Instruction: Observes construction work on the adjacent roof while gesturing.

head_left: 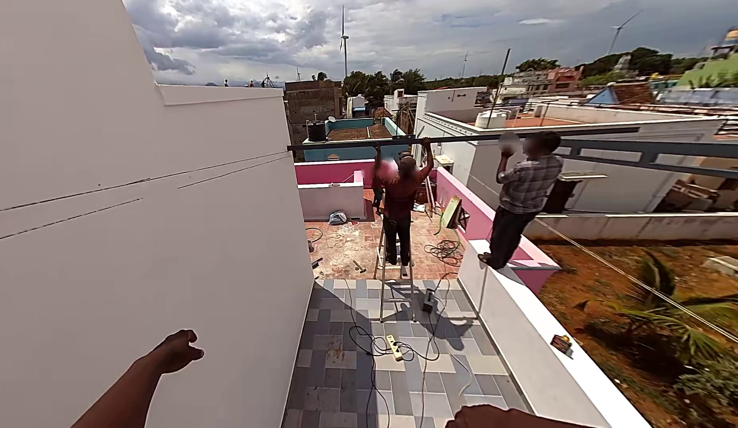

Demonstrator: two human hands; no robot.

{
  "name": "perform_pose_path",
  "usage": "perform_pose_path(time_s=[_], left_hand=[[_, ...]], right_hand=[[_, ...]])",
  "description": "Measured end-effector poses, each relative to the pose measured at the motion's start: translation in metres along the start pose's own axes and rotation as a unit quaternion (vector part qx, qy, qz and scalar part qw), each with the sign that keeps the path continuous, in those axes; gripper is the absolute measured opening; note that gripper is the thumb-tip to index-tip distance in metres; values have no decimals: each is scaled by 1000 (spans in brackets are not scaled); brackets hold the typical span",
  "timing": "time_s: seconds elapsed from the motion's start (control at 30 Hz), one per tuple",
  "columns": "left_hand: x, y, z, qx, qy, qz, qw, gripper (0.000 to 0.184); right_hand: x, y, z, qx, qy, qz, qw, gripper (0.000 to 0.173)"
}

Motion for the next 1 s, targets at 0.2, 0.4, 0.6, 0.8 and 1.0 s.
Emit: perform_pose_path(time_s=[0.2, 0.4, 0.6, 0.8, 1.0], left_hand=[[5, 1, -9, 1, -1, -2, 1000, 64], [12, 3, -25, -3, 4, -1, 1000, 64], [15, 3, -30, 1, 7, -1, 1000, 65], [15, 3, -32, -1, 6, -2, 1000, 66], [15, 2, -28, -5, 13, 8, 1000, 65]], right_hand=[[2, 0, -1, 11, -3, 4, 1000, 64], [12, -5, 4, 26, 12, -1, 1000, 64], [12, -5, 4, 26, 0, -3, 1000, 62], [13, -6, 4, 22, -2, -2, 1000, 62], [12, -6, 4, 18, 7, -7, 1000, 63]])
Point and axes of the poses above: each hand's wrist, its own z-axis away from the middle knuckle, its own y-axis out of the palm, x = y × z, the point moved 5 cm from there along -z, towards the middle knuckle, and after that the axes turned 12 degrees about -y, right-handed, at the moved point
